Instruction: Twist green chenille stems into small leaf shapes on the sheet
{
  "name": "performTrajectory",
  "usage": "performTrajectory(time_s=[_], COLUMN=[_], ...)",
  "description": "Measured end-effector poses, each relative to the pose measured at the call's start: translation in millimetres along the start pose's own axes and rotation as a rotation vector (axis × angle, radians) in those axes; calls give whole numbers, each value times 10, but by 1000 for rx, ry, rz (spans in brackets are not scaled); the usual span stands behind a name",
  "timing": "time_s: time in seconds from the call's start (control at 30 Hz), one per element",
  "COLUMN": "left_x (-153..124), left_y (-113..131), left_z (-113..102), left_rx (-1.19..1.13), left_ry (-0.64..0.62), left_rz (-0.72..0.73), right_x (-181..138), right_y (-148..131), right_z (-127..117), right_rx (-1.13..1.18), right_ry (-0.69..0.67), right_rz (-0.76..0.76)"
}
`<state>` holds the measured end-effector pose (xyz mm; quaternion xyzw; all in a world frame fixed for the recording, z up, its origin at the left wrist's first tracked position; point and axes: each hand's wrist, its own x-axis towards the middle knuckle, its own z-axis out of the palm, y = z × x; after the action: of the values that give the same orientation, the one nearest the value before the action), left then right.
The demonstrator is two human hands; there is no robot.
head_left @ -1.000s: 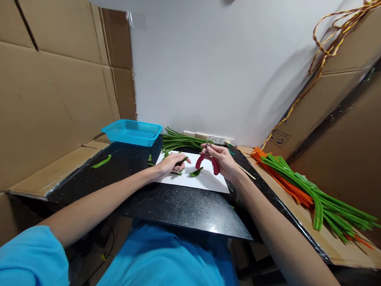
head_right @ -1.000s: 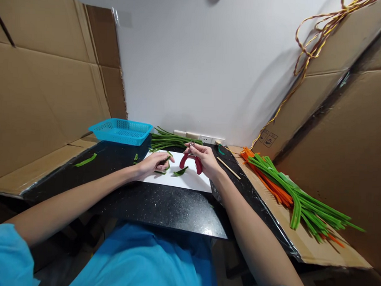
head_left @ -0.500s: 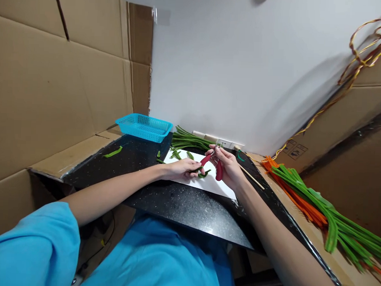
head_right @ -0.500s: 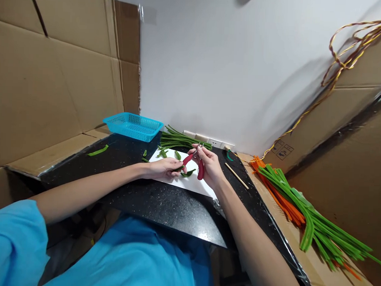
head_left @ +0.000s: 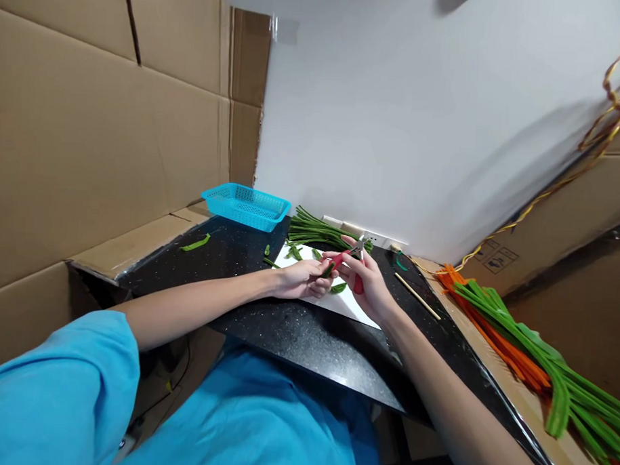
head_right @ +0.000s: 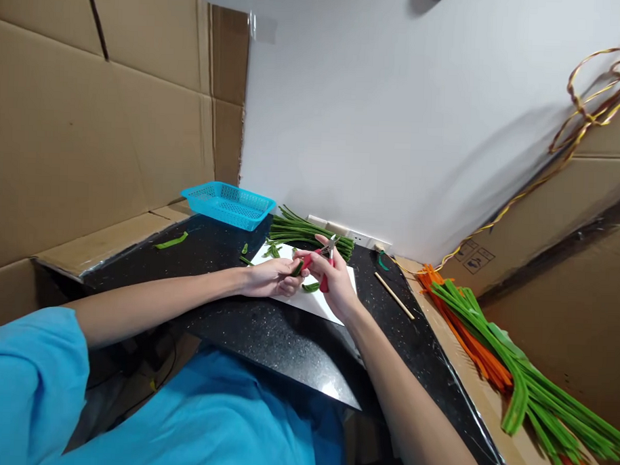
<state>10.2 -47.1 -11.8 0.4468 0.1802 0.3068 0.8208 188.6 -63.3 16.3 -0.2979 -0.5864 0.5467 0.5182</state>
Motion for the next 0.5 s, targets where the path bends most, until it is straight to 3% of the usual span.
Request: performTrajectory(time_s=[0.2,0.37,0.5], left_x=[-9,-18,-37], left_y=[60,140,180], left_z=[-44,-87,-99], left_rx=[-8,-74,-141], left_ry=[41,74,61], left_rz=[-34,-34,28], right_x=[33,47,100], right_y=[162,36,-17], right_z=[65,-24,-168], right_rx=[-12,-171,-179], right_ry=[238,433,494], right_rz=[-54,-269,-222])
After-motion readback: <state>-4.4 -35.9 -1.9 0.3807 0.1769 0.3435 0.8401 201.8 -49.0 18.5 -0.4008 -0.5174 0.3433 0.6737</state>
